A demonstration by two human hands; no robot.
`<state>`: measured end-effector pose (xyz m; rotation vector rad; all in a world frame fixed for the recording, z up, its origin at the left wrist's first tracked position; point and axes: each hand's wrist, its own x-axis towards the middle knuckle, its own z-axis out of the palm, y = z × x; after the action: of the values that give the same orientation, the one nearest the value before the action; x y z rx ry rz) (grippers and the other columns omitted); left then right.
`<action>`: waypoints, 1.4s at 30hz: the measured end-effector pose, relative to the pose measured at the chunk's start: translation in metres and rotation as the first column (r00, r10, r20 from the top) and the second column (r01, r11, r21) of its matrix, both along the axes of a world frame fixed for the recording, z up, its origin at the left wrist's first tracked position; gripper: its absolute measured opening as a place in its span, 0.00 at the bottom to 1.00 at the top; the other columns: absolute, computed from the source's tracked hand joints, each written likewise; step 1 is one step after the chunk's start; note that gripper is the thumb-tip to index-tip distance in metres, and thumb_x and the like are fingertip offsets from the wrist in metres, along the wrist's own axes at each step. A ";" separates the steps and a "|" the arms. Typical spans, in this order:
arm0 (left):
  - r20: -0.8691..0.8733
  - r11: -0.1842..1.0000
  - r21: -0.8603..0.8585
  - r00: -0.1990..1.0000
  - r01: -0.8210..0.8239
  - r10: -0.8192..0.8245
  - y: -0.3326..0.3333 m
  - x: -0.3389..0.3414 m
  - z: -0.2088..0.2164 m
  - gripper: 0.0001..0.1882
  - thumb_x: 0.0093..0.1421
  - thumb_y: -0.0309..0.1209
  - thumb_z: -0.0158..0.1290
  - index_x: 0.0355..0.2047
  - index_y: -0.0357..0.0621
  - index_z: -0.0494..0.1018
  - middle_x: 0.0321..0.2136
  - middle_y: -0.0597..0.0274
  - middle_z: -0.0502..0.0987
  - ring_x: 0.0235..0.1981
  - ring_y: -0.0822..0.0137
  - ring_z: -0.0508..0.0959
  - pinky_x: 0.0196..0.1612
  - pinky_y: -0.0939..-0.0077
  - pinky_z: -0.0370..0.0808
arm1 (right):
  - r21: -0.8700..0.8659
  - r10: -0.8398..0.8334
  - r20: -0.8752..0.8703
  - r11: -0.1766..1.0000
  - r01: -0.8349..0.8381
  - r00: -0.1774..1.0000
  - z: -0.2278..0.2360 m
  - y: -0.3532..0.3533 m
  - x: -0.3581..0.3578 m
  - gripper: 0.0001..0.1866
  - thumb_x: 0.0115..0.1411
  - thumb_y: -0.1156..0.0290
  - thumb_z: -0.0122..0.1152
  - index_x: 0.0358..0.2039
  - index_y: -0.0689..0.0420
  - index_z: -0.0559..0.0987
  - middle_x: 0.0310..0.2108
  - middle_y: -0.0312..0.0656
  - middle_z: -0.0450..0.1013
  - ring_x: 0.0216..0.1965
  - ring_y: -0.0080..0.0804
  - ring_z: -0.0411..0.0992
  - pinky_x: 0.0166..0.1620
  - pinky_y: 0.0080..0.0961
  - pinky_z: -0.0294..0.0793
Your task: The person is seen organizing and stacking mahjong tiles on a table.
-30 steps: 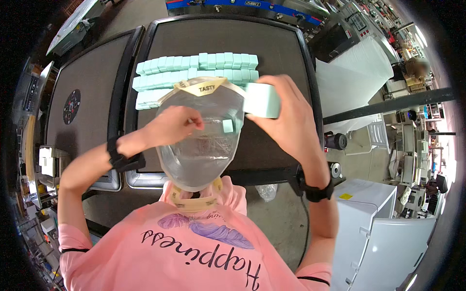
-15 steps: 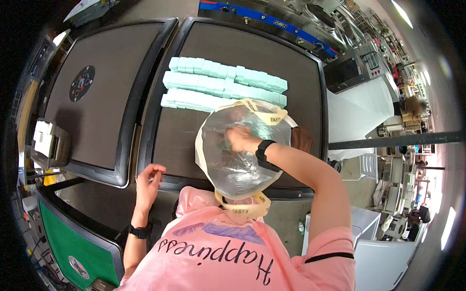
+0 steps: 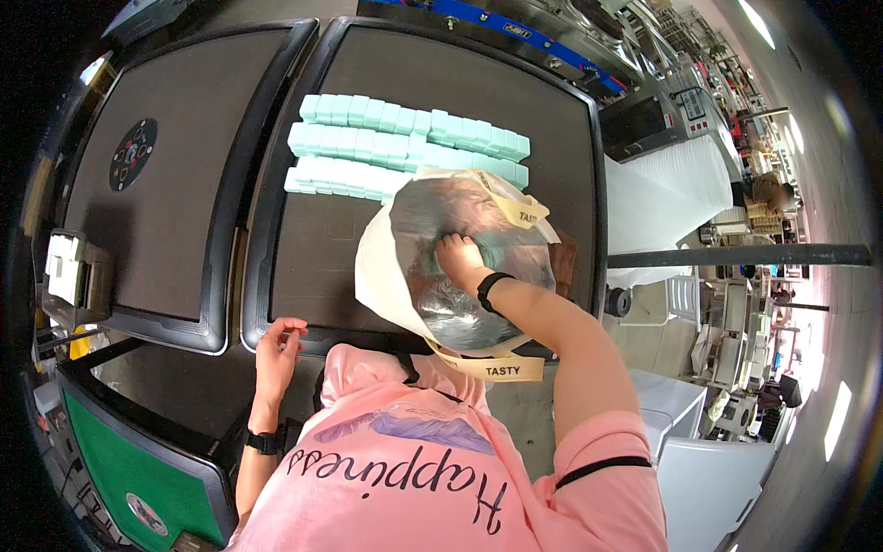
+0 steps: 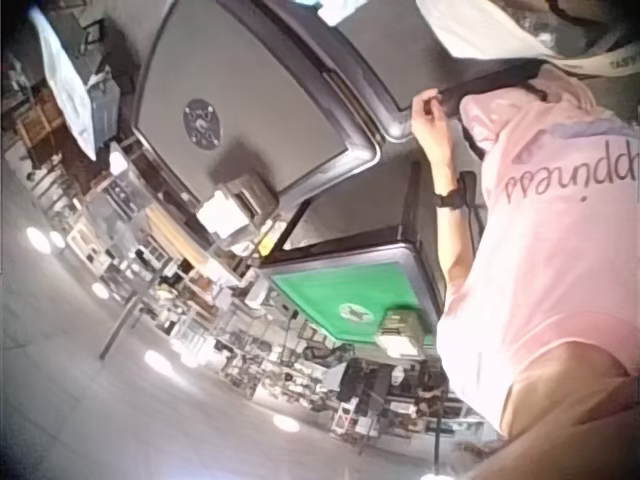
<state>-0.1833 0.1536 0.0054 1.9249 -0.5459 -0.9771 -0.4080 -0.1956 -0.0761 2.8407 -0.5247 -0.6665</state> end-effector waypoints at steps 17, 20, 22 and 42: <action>0.113 0.983 -0.072 0.981 0.168 -0.159 -0.032 0.003 -0.005 0.10 0.66 0.21 0.52 0.45 0.40 0.78 0.36 0.57 0.84 0.33 0.65 0.84 0.39 0.69 0.79 | 0.058 0.403 0.087 0.911 -0.409 0.911 0.009 -0.006 0.000 0.13 0.59 0.66 0.61 0.44 0.41 0.86 0.48 0.36 0.76 0.52 0.38 0.74 0.56 0.35 0.70; 0.440 0.966 -0.155 0.890 0.209 -0.121 -0.078 0.043 -0.024 0.16 0.60 0.19 0.54 0.49 0.40 0.74 0.40 0.54 0.81 0.40 0.57 0.83 0.46 0.65 0.78 | 0.060 0.325 0.090 0.942 -0.331 0.941 0.038 -0.001 0.020 0.21 0.60 0.63 0.63 0.55 0.46 0.81 0.51 0.40 0.75 0.55 0.40 0.73 0.57 0.37 0.70; 0.578 0.969 -0.115 0.808 0.217 -0.112 -0.113 0.084 -0.048 0.22 0.57 0.18 0.56 0.52 0.42 0.71 0.45 0.53 0.79 0.47 0.53 0.80 0.53 0.61 0.76 | 0.275 0.140 0.082 0.949 -0.158 0.987 0.082 0.004 0.041 0.31 0.60 0.58 0.66 0.64 0.49 0.74 0.51 0.43 0.75 0.54 0.46 0.74 0.57 0.40 0.72; 0.768 0.849 0.476 0.363 0.228 -0.528 -0.222 0.210 -0.111 0.39 0.44 0.25 0.72 0.59 0.48 0.72 0.63 0.58 0.71 0.64 0.48 0.67 0.65 0.54 0.68 | 0.740 -0.810 0.535 0.586 0.330 0.238 0.084 -0.118 -0.126 0.27 0.53 0.73 0.72 0.55 0.56 0.77 0.51 0.45 0.77 0.53 0.43 0.75 0.57 0.37 0.75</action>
<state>0.0264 -0.0681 -0.1056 2.5900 -1.6192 -0.1707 -0.5343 -0.3132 0.0082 3.1691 -1.9738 0.8919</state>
